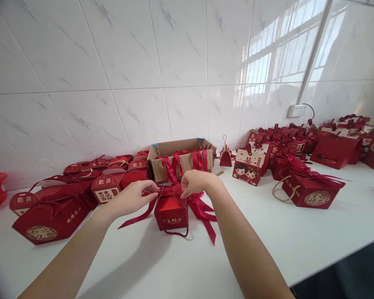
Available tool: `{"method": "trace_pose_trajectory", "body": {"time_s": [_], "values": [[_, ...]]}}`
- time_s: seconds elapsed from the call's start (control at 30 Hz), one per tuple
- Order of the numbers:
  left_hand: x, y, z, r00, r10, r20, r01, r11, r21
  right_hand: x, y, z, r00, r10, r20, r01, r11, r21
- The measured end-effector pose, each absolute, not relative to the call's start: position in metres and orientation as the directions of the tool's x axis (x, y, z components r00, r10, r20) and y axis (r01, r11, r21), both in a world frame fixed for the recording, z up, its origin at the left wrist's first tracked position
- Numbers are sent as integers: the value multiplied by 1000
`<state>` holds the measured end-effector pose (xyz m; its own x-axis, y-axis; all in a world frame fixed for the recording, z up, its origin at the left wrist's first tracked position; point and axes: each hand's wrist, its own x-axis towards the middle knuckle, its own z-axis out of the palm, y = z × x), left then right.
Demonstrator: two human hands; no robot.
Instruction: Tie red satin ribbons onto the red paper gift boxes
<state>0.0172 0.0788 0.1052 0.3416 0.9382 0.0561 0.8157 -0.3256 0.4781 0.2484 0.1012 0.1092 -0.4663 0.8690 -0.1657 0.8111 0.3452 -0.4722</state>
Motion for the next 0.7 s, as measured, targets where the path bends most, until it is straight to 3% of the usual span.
{"method": "trace_pose_trajectory", "body": {"time_s": [0.3, 0.7], "values": [[24, 81, 103, 357, 931, 78, 744, -334, 579, 250, 103, 106, -444, 893, -78, 784, 345, -517], [26, 82, 99, 351, 933, 79, 788, -340, 514, 246, 101, 110, -525, 847, 82, 699, 484, -526]]}}
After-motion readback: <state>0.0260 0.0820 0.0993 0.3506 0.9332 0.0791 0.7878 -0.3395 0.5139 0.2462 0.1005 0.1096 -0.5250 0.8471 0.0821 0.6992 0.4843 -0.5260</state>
